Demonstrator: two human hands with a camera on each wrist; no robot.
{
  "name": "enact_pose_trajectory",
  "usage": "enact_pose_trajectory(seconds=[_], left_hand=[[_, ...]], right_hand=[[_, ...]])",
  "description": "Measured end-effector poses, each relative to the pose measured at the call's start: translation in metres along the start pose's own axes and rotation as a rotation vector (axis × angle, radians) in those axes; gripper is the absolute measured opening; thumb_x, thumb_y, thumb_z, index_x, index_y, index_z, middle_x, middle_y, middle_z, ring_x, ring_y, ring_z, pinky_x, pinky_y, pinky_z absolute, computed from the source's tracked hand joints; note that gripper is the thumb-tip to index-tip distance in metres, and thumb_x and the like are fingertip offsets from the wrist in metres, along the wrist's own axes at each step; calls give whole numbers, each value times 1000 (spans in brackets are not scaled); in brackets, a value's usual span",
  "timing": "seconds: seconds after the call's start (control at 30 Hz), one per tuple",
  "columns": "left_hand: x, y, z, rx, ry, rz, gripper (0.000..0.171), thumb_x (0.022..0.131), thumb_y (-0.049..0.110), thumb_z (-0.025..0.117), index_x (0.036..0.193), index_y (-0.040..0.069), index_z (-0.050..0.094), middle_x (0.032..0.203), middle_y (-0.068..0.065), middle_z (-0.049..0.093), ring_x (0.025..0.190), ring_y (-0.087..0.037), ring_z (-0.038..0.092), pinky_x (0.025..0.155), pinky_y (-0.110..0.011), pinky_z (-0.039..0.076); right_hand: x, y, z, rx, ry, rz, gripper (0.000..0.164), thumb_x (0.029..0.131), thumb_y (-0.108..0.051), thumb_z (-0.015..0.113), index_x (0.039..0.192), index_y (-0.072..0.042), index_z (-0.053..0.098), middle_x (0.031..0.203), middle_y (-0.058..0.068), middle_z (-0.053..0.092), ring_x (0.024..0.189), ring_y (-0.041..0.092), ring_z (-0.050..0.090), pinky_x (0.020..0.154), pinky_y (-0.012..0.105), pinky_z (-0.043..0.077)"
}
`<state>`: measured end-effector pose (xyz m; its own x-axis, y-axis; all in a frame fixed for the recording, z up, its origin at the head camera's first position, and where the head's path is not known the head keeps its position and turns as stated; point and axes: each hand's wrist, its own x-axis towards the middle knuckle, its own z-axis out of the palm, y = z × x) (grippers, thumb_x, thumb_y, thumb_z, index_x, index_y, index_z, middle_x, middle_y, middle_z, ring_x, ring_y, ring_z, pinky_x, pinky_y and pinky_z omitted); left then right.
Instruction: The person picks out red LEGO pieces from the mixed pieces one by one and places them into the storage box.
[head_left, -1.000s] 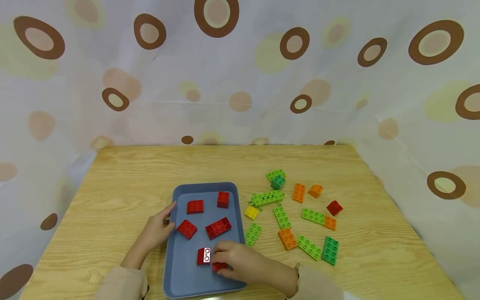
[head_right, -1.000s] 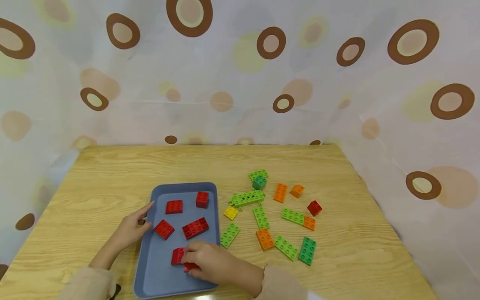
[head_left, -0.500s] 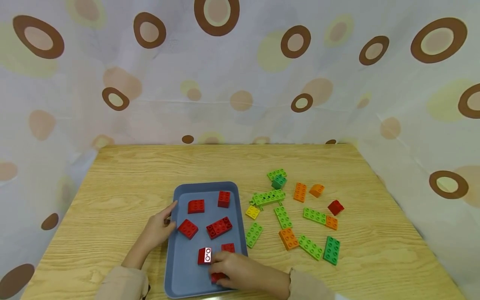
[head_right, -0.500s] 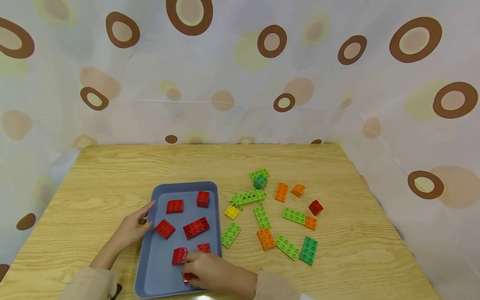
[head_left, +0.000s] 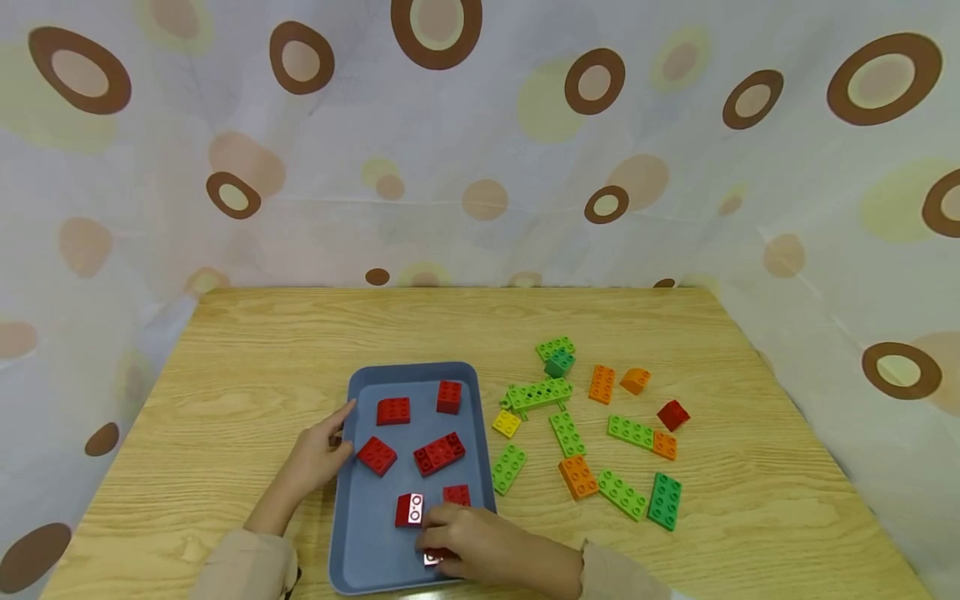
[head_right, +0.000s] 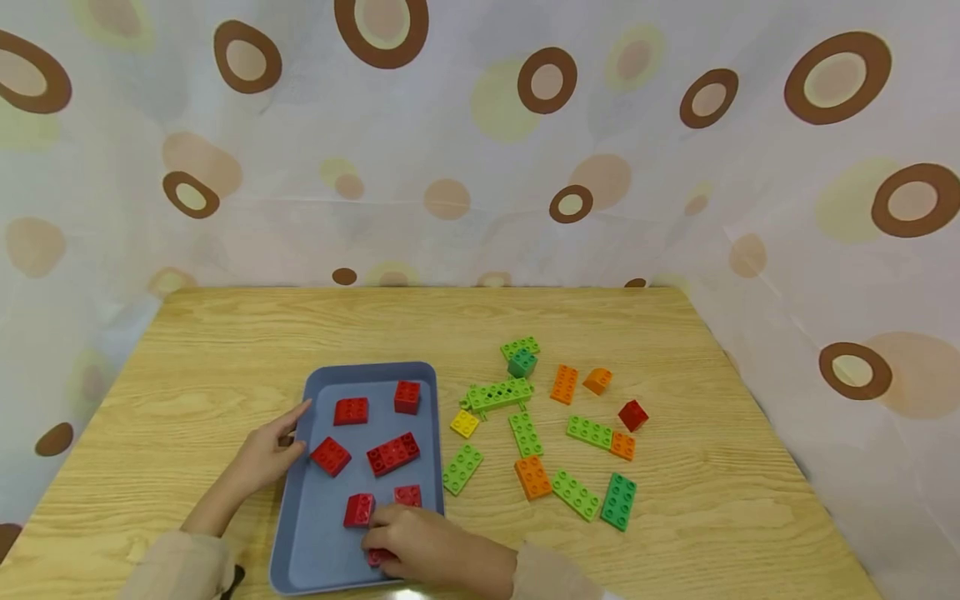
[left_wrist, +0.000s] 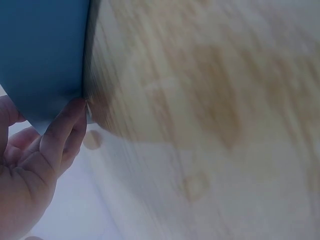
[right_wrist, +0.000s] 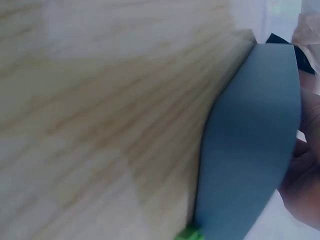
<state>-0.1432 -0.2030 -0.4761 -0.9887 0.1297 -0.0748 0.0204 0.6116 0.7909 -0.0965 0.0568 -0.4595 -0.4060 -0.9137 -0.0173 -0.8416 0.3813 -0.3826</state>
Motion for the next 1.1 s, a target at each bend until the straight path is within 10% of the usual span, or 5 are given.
enact_pose_trajectory(seconds=[0.2, 0.37, 0.6, 0.8, 1.1], left_hand=[[0, -2, 1, -10, -12, -10, 60, 83, -2, 50, 141, -2, 34, 129, -34, 48, 102, -38, 60, 75, -38, 54], [2, -4, 2, -12, -9, -4, 60, 83, -2, 50, 141, -3, 34, 129, -34, 48, 102, -40, 60, 76, -39, 54], [2, -3, 1, -7, -3, -7, 60, 83, -2, 49, 141, -2, 34, 130, -33, 48, 101, -38, 60, 73, -36, 54], [2, -3, 2, -3, -6, -3, 60, 83, -3, 49, 141, -3, 34, 130, -34, 47, 104, -40, 59, 76, -39, 54], [0, -1, 1, 0, -10, -15, 60, 83, -3, 49, 141, -3, 33, 131, -34, 45, 106, -41, 58, 77, -39, 54]], right_hand=[[-11, 11, -23, 17, 152, -31, 21, 86, -20, 63, 104, -10, 68, 103, 1, 64, 94, 7, 59, 83, 9, 45], [-33, 37, -56, 57, 448, 41, 19, 80, -9, 68, 99, -5, 69, 99, 7, 67, 91, 16, 64, 78, 19, 52], [-90, 102, -82, -183, 805, 237, 15, 83, -11, 66, 92, 1, 69, 91, 15, 68, 82, 28, 66, 66, 36, 55], [-148, 139, -83, -216, 806, 547, 22, 71, 7, 71, 92, 4, 67, 93, 21, 65, 81, 35, 63, 62, 43, 54], [-192, 167, -68, -153, 772, 740, 26, 76, 7, 67, 101, 12, 62, 101, 30, 58, 93, 46, 55, 76, 58, 47]])
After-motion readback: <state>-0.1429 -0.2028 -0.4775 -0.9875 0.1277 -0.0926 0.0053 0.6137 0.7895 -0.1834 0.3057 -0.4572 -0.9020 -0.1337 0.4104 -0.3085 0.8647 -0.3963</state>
